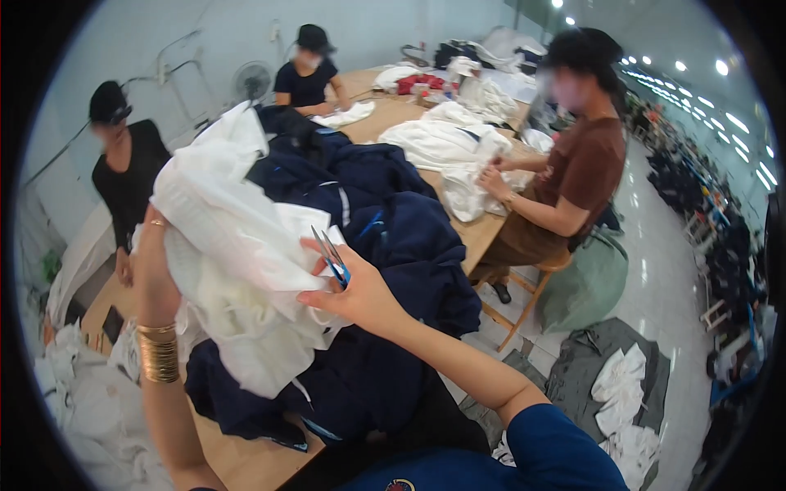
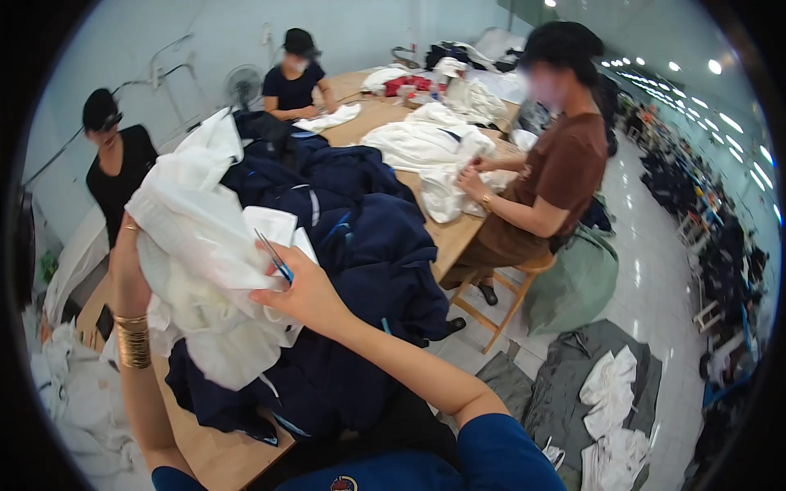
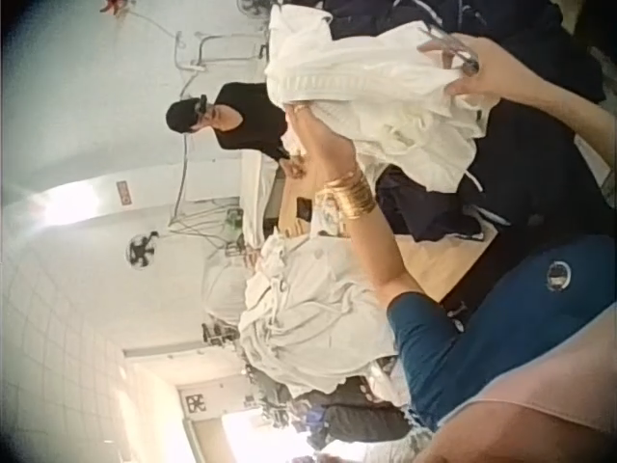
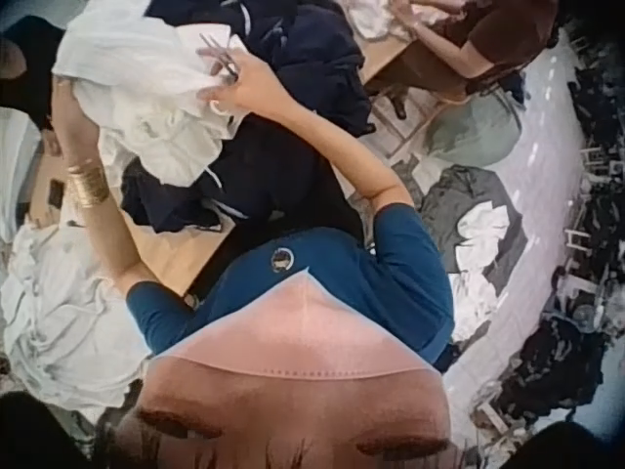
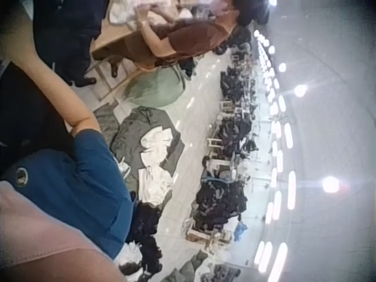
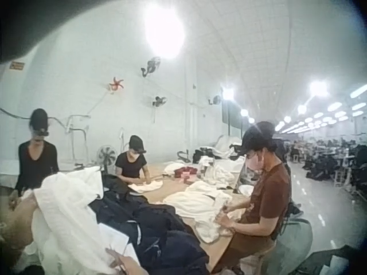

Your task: Trimming loose threads and excess fabric from manufactured shorts and jackets using hand clippers.

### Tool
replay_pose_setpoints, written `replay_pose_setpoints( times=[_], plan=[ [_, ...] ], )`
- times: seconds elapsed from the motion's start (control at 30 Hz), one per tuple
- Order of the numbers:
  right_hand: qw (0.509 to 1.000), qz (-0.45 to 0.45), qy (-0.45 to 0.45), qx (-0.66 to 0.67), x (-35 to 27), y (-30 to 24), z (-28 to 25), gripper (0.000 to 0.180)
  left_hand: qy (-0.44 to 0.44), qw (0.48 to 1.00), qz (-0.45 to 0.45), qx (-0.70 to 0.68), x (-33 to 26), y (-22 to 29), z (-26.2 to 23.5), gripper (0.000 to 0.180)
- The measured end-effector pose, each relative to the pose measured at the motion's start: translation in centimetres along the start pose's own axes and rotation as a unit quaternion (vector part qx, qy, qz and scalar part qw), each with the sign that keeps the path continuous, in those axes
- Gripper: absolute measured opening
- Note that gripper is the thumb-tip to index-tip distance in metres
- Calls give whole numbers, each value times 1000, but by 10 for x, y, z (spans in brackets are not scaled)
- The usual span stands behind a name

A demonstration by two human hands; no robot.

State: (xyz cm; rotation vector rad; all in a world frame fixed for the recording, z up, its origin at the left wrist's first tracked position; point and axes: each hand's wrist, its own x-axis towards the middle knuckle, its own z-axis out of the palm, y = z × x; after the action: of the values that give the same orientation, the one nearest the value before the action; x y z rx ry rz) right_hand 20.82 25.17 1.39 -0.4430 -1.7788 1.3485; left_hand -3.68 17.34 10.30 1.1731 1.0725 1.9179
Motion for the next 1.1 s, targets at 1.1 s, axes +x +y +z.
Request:
replay_pose_setpoints(
  times=[1.1],
  plan=[
    [898,-167,15,-407,105,42,-44,17,119,823,59,553,-145,-103,-126,31]
  ],
)
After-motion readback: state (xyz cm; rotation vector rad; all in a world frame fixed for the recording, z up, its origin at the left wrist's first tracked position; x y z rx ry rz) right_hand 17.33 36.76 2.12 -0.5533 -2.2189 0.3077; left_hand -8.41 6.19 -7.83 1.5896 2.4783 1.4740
